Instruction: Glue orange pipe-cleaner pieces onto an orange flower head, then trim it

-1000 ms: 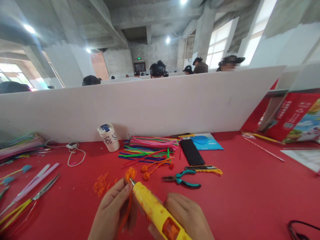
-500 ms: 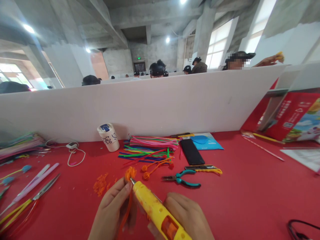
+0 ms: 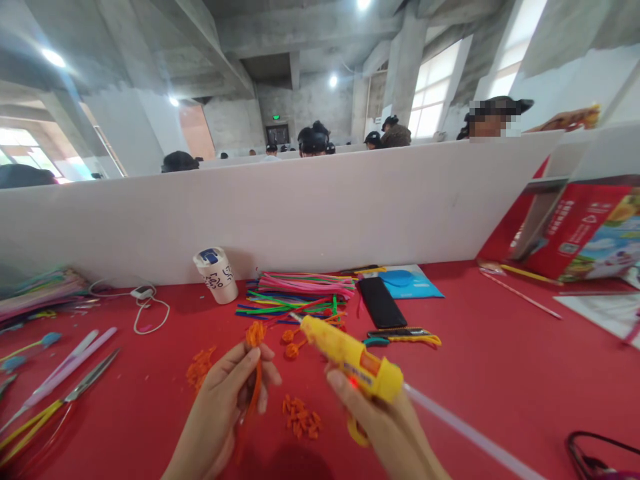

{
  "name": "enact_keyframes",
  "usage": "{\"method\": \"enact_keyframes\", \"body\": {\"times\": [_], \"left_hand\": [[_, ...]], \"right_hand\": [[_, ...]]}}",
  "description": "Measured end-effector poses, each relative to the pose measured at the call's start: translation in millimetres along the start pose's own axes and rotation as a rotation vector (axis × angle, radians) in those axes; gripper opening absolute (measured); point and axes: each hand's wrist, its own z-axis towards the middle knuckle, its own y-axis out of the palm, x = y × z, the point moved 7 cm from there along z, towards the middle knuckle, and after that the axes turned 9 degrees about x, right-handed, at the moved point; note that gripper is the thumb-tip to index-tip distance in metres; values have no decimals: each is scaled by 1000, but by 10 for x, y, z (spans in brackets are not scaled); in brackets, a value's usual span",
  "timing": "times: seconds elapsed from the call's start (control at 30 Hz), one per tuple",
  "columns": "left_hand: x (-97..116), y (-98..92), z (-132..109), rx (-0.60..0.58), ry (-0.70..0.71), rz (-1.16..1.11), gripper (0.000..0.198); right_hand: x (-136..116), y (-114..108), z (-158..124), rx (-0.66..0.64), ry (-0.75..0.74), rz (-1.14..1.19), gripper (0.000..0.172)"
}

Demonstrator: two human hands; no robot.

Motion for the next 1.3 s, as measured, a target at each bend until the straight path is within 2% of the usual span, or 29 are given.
{"method": "enact_keyframes", "body": {"times": [0.07,0.13,0.23,0.4,0.53,0.67,0.77,0.93,1.0,1.17,1.3], "left_hand": [[15,-8,56,-17,45,70,17],[23,-7,99,-27,85,149,18],[36,-1,138,-29,130,239,17],[145,-88,209,18,273,359,17],[215,-205,254,44,317,410,17],[241,-170,207,-13,335,460,23],[196,-100,165,-66,275,425,24],[121,-25,119,-127,140,256,17],[108,-21,100,-134,100,208,15],[98,-5,65,-160,73,166,14],[82,17,59,-167,47,157,15]], "right_hand": [[114,23,149,-66,39,-104,27],[230,36,285,-88,41,-162,18],[484,88,399,-126,55,-303,13],[836,147,390,-157,17,-618,22],[843,143,326,-147,-64,-887,34],[673,158,275,-98,-168,-1068,33],[516,266,202,-113,-311,-1091,25],[442,644,-83,-427,-588,-982,11],[468,735,-169,-504,-649,-957,11],[585,807,-203,-529,-675,-926,15],[621,807,-164,-494,-619,-851,18]]}}
